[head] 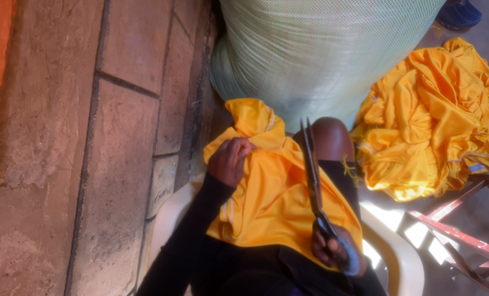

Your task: Trimming the edges of yellow fabric pieces using large industrial scissors

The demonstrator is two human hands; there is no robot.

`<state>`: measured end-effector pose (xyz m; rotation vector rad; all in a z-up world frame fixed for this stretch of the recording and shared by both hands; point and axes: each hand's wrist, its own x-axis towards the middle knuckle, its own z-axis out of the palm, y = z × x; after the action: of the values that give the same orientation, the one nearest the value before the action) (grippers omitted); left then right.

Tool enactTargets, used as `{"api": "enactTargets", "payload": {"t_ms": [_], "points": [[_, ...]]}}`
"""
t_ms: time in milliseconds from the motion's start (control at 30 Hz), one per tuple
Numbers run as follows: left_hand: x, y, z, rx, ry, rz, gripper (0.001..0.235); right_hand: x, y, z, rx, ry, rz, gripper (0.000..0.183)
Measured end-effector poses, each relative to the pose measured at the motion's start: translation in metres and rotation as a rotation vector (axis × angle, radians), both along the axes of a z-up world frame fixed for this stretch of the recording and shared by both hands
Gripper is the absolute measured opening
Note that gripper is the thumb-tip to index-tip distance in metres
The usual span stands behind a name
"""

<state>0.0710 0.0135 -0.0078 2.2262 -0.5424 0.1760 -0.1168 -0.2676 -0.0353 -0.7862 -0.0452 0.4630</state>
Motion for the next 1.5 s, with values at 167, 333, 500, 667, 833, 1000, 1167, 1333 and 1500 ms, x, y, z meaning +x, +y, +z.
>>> {"api": "enactTargets", "payload": {"t_ms": [167,333,500,667,833,1000,1167,1333,1500], "points": [[0.002,-0.002,0.014,-0.127,0.029,0.056,0.019,-0.015,-0.018,-0.041,0.207,0.117,0.359,0.070],[-0.004,-0.002,0.017,-0.146,0.042,0.091,0.019,-0.006,-0.021,-0.014,0.125,0.116,0.542,0.072],[-0.013,-0.004,0.028,-0.191,0.056,0.101,0.017,0.000,-0.013,-0.022,0.167,0.112,0.542,0.070],[-0.021,-0.005,0.031,-0.184,0.094,0.104,0.019,0.007,0.006,-0.032,0.274,0.098,0.480,0.067],[-0.025,-0.006,0.030,-0.147,0.108,0.136,0.019,0.010,0.014,-0.051,0.228,0.137,0.494,0.069],[-0.025,-0.005,0.024,-0.137,0.116,0.149,0.019,0.007,0.015,-0.066,0.280,0.199,0.521,0.068],[-0.022,-0.002,0.017,-0.195,0.084,0.109,0.020,0.013,0.020,-0.042,0.204,0.149,0.447,0.058],[-0.025,0.001,0.048,-0.289,-0.057,0.217,0.022,0.010,0.010,-0.033,0.207,0.064,0.273,0.064],[-0.069,-0.011,0.049,-0.055,0.126,-0.081,0.029,0.016,-0.018,-0.028,0.202,0.074,0.049,0.065]]}}
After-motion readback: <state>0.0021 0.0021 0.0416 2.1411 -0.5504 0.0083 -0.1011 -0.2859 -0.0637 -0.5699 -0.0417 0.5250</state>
